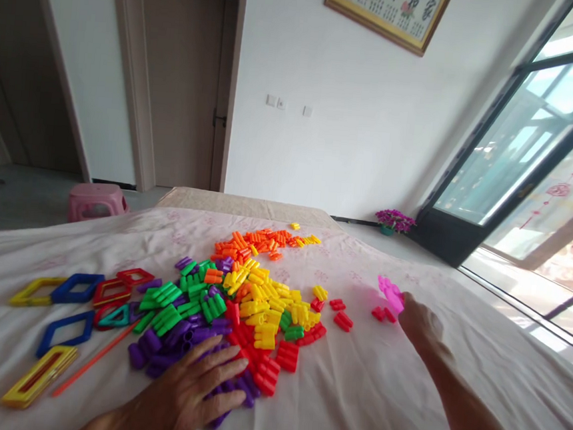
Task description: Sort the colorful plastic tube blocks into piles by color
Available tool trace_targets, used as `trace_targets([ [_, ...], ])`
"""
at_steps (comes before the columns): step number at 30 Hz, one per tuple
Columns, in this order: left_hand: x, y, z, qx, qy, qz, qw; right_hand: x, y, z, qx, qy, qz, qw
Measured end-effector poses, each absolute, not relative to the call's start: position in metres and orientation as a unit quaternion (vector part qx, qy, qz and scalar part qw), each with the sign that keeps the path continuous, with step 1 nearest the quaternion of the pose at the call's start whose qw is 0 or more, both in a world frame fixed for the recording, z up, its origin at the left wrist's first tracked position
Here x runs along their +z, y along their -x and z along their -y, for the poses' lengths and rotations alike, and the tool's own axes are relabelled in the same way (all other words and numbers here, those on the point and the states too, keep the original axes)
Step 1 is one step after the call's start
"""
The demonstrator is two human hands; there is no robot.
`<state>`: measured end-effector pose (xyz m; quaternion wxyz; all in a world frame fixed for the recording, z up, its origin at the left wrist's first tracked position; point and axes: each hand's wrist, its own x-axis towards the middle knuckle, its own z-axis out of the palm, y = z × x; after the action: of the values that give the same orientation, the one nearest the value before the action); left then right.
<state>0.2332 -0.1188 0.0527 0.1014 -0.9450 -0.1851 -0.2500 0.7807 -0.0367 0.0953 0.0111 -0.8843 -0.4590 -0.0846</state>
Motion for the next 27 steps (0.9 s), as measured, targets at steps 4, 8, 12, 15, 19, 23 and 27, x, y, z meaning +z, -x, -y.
trace_targets([
  [4,0.057,-0.249,0.116,-0.186,0.959,0.188,0.103,0.078,-0.741,0.054,-0.086,0.853,0.514,0.02],
  [8,0.06,-0.267,0.106,-0.15,0.963,0.212,0.079,0.078,-0.653,0.051,-0.061,0.756,0.649,0.057],
  [12,0.055,-0.277,0.095,-0.143,0.947,0.279,0.071,0.082,-0.584,0.041,-0.036,0.688,0.718,0.102],
  [15,0.051,-0.273,0.086,-0.163,0.932,0.314,0.083,0.083,-0.552,0.031,-0.006,0.661,0.736,0.145],
  [19,0.048,-0.258,0.078,-0.218,0.906,0.341,0.119,0.082,-0.518,0.025,0.044,0.615,0.761,0.2],
  [23,0.044,-0.24,0.077,-0.28,0.858,0.398,0.165,0.082,-0.502,0.019,0.075,0.517,0.811,0.263],
  [27,0.04,-0.224,0.081,-0.314,0.834,0.414,0.188,0.086,-0.531,-0.019,0.065,0.551,0.771,0.313],
])
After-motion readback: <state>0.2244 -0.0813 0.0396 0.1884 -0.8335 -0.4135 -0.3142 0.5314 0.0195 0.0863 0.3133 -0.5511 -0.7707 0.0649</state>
